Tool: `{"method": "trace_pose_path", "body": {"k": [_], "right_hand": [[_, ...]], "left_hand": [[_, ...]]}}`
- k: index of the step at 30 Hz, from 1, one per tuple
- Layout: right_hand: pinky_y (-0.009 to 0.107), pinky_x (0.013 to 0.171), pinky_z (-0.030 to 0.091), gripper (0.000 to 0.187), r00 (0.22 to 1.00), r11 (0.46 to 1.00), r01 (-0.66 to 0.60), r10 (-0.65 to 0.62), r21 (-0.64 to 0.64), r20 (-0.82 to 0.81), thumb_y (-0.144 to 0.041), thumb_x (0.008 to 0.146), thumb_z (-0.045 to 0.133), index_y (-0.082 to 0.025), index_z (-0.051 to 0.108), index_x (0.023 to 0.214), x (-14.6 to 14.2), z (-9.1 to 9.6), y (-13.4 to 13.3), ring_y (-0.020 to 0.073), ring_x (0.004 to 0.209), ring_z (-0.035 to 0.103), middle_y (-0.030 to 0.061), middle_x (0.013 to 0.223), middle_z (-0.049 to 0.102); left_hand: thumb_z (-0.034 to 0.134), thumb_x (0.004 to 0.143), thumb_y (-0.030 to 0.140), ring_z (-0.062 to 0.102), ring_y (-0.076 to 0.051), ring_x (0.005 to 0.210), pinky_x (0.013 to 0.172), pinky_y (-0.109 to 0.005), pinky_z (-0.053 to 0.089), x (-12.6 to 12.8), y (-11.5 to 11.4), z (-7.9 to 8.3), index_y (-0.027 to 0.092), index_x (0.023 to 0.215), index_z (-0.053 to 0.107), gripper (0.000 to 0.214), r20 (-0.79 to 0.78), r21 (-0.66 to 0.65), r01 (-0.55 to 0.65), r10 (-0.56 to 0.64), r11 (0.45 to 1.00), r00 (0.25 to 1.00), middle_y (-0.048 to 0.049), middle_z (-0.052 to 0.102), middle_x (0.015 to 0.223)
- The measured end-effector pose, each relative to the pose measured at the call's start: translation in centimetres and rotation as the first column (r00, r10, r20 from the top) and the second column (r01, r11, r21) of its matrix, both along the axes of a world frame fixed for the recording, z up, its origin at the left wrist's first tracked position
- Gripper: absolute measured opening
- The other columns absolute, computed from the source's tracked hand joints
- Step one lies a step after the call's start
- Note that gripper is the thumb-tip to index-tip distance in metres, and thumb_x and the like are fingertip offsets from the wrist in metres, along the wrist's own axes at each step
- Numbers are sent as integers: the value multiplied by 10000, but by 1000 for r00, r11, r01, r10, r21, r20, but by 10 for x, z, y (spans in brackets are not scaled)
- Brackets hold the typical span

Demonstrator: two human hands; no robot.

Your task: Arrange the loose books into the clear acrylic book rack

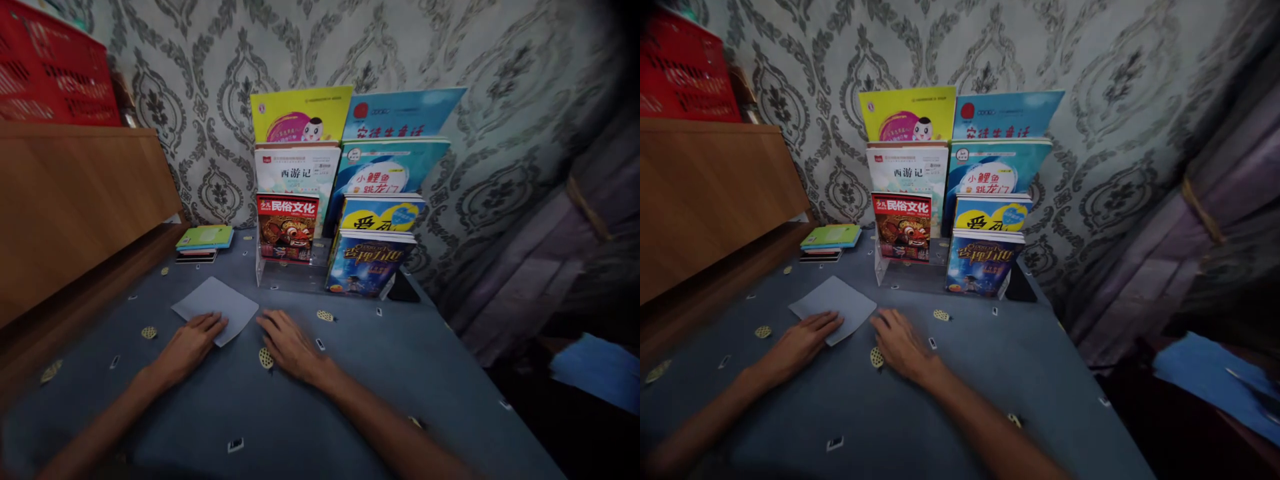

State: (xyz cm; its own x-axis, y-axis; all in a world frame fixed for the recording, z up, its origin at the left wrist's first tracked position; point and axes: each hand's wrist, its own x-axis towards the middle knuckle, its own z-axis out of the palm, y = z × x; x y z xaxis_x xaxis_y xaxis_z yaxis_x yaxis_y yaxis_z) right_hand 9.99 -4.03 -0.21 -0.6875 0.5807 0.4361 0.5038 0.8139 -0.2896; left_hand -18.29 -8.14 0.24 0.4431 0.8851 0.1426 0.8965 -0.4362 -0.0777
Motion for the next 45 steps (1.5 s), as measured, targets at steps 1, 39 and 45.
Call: {"method": "trace_pose_path", "body": {"k": [1,39,45], "right_hand": [[448,1004,502,367,1000,1000,16,-15,14,-15,-124,917,543,-158,545,1283,2,-1,-2,269,1197,543,155,1318,581],[310,696,596,256,949,967,73,-142,-243,-281,-253,986,468,-235,686,1119,71,-7,-29,176,724,701,54,815,741],[429,942,550,322,978,982,107,-132,-155,-164,-232,990,407,-218,675,1168,73,-10,-23,227,1052,670,99,1071,734]], "left_hand": [[435,934,122,580,-244,1270,1052,-389,502,3,-6,-2,249,1367,567,470,4,6,29,-29,1000,1000,-79,598,1398],[535,787,98,513,-188,1337,1253,-476,88,100,31,26,318,1029,753,393,642,-401,782,-463,476,611,35,702,1248],[567,799,107,359,-234,1453,1242,-524,130,117,3,24,344,1094,740,416,598,-363,758,-489,541,635,40,624,1369]]}}
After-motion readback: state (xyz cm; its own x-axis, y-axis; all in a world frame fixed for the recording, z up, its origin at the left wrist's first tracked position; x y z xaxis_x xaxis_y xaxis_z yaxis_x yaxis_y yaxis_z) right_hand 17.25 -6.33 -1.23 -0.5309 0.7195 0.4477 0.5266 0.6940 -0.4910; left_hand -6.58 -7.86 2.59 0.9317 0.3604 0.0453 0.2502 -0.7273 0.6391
